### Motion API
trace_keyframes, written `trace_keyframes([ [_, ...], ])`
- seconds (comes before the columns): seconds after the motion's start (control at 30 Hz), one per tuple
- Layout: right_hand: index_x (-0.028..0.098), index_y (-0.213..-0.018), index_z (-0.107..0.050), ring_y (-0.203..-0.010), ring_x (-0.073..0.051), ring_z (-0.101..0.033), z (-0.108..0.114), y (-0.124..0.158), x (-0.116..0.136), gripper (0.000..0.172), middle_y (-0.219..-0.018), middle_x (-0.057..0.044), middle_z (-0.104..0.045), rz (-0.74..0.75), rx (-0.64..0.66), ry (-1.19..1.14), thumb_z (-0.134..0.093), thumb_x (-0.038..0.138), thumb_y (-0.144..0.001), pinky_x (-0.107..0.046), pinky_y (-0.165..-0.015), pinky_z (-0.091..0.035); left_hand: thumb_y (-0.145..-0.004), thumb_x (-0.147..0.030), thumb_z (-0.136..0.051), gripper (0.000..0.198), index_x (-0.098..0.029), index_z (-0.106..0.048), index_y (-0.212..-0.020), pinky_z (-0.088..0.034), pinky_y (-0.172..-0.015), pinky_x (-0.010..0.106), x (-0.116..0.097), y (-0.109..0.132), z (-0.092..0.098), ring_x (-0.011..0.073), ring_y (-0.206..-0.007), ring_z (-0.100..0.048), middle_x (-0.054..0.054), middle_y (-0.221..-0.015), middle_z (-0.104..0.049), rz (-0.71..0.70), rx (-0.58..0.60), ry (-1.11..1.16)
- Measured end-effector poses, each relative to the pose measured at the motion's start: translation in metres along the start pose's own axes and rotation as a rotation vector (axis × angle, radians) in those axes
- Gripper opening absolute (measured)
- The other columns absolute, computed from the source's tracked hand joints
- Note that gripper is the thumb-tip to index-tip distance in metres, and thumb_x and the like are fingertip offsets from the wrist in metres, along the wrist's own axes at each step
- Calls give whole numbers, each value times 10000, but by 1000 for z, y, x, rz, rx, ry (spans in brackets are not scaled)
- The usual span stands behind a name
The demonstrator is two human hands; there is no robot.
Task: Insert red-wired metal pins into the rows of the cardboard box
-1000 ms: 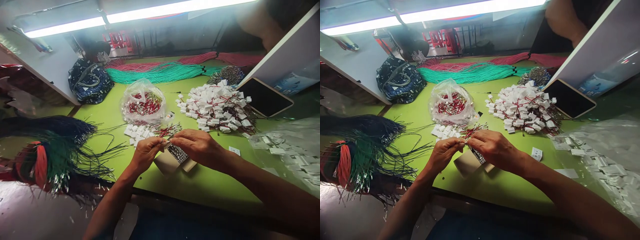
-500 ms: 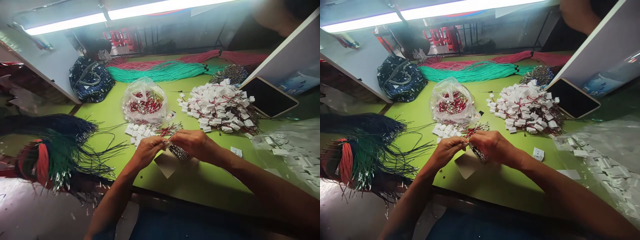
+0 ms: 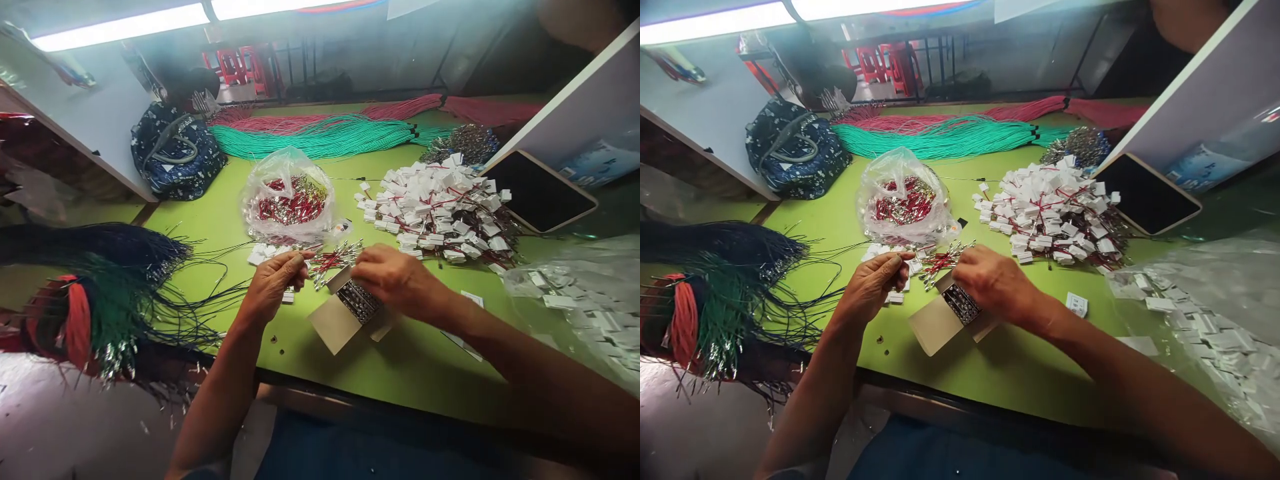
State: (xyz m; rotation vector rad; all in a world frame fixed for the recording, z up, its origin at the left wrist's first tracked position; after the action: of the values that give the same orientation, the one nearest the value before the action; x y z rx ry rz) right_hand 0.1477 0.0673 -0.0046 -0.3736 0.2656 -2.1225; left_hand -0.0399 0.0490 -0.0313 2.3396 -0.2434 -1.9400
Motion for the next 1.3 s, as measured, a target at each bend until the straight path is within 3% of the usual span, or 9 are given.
trace_keyframes([
  [0.13, 164, -709, -610, -667, -161, -447, -14, 1, 28, 247, -731, -53, -588, 109, -1, 147, -450, 86, -882, -273, -613, -337, -714, -399, -702, 322, -138, -701, -901, -357, -492, 193, 4, -1, -7, 59, -503, -466, -27, -554, -544, 40, -24, 155],
  [0.33, 163, -725, -591, -673, -191, -448, -24, 1, 34, 215, -711, -57, -581, 93, -52, 278, -464, 62, -865, -308, -604, -302, -639, -268, -777, 303, -133, -679, -891, -431, -573, 166, 7, -4, -1, 37, -554, -510, -44, -603, -564, 38, -152, 395],
  [0.43, 166, -748, -587, -668, -189, -454, -25, -1, 31, 208, -726, -56, -589, 38, -12, 312, -463, 47, -865, -307, -608, -302, -638, -268, -779, 288, -138, -674, -874, -480, -706, 213, 11, -4, -1, 71, -644, -596, -16, -661, -641, 54, -157, 375],
  [0.57, 163, -716, -581, -663, -179, -464, -26, -5, 28, 232, -719, -56, -594, 60, 33, 273, -458, 32, -863, -293, -601, -309, -649, -349, -763, 304, -141, -664, -847, -482, -800, 297, 15, -2, -8, 138, -733, -653, 31, -731, -706, 78, -74, 275],
  [0.8, 164, -718, -578, -667, -157, -495, -9, 1, 24, 172, -704, -46, -591, -2, -62, 14, -492, 103, -854, -265, -609, -363, -596, -366, -789, 343, -142, -654, -818, -496, -676, 272, 12, 1, -10, 144, -721, -646, 37, -768, -702, 109, -76, 297],
  [0.93, 174, -747, -541, -563, -109, -469, 9, 2, 15, 106, -634, 7, -547, -214, -121, -354, -467, 124, -804, -225, -535, -376, -567, -376, -804, 375, -146, -647, -818, -504, -614, 273, 11, 2, -13, 134, -633, -631, 7, -693, -667, 134, -83, 300],
  [1.07, 191, -728, -527, -544, -90, -453, 16, -2, 10, 73, -632, 26, -541, -385, -136, -615, -471, 152, -753, -204, -483, -351, -616, -375, -770, 367, -133, -682, -878, -499, -632, 279, 13, 4, -14, 116, -579, -602, 5, -643, -649, 133, -42, 181],
  [1.3, 167, -773, -598, -596, -104, -528, 5, -14, 10, 86, -668, 6, -597, -446, -106, -946, -558, 243, -779, -229, -544, -428, -747, -381, -653, 338, -163, -718, -996, -473, -644, 262, 5, 10, -20, 104, -609, -565, 50, -827, -690, -18, 21, -135],
])
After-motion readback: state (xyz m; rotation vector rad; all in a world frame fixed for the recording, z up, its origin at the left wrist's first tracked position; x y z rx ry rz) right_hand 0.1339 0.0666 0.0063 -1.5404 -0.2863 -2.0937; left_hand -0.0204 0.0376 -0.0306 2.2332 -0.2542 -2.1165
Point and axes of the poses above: each hand's wrist, its own y-axis away from the middle knuckle, its own z-axis out of the back of the hand, x = y × z, the point moved 5 cm from there along -y, towards the middle knuckle
